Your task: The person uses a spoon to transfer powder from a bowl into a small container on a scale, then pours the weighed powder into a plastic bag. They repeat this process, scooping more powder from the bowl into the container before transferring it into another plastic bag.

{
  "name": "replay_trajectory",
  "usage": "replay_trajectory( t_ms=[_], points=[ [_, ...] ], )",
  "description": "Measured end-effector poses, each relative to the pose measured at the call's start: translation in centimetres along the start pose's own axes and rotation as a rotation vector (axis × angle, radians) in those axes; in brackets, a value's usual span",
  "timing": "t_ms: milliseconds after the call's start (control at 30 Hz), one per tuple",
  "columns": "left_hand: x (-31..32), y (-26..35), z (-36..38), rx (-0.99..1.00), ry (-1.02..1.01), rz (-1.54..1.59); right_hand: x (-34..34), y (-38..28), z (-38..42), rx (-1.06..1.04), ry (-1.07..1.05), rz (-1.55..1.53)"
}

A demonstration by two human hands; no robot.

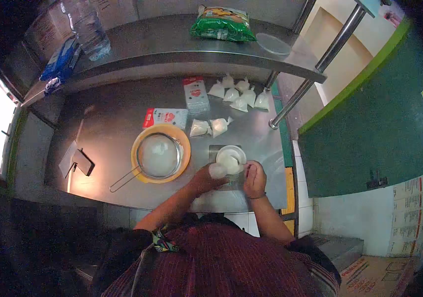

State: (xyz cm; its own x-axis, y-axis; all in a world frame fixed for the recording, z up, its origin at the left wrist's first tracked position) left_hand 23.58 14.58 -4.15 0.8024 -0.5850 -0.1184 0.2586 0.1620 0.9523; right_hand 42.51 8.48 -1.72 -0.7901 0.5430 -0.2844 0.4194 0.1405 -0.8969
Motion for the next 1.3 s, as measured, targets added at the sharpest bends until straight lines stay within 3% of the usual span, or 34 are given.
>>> replay_trajectory(
  t_ms=[100, 167, 300, 533, 600, 667, 767, 900, 1000, 1067, 1300],
  points=[
    [0.0, -0.7, -0.9, 0.131, 0.021, -0.085, 0.1, 0.6, -0.1, 0.081, 0.112, -0.254],
    [0.1, -0.9, -0.2, -0.059, -0.023, 0.105, -0.1, 0.2, -0.3, 0.133, 0.145, -0.315],
    [-0.4, 0.9, 0.6, -0.075, -0.021, 0.062, -0.8, 1.8, -0.7, 0.281, 0.244, -0.457],
    [-0.2, 1.5, -0.3, 0.056, -0.134, 0.022, -2.1, 2.1, -1.7, 0.217, 0.310, -0.484],
    [-0.4, 1.5, -0.7, 0.127, -0.117, 0.052, -2.4, 3.8, -1.7, 0.342, 0.430, -0.618],
    [0.2, -0.4, -1.6, 0.058, -0.218, 0.102, -2.7, 3.8, -2.1, 0.382, 0.441, -0.637],
    [-0.2, 2.9, 0.6, -0.100, -0.235, 0.199, -3.1, 3.0, -2.6, 0.442, 0.461, -0.673],
    [0.1, 3.2, 0.1, -0.128, -0.250, 0.235, -3.7, 2.1, -3.4, 0.453, 0.482, -0.736],
    [0.7, 1.3, -1.8, 0.024, -0.295, 0.252, -4.1, 1.9, -4.1, 0.470, 0.477, -0.767],
    [0.9, 0.9, -1.6, -0.099, -0.320, 0.249, -4.0, 1.0, -4.3, 0.469, 0.442, -0.829],
    [1.8, 3.4, -1.2, -0.144, -0.358, 0.334, -3.5, -2.0, -4.8, 0.475, 0.359, -0.806]
  ],
)
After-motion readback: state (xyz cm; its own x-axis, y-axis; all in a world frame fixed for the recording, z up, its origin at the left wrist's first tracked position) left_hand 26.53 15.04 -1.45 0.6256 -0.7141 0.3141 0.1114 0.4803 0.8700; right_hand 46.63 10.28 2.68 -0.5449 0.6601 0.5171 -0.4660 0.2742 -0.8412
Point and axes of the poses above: each hand's wrist, its own z-axis away from the middle knuckle, its own x-axis out of the palm, y = z × x, the point moved 8 cm from there along -z, towards the middle knuckle, and after that the axes turned 4 degrees about y, right-handed, at the moved point
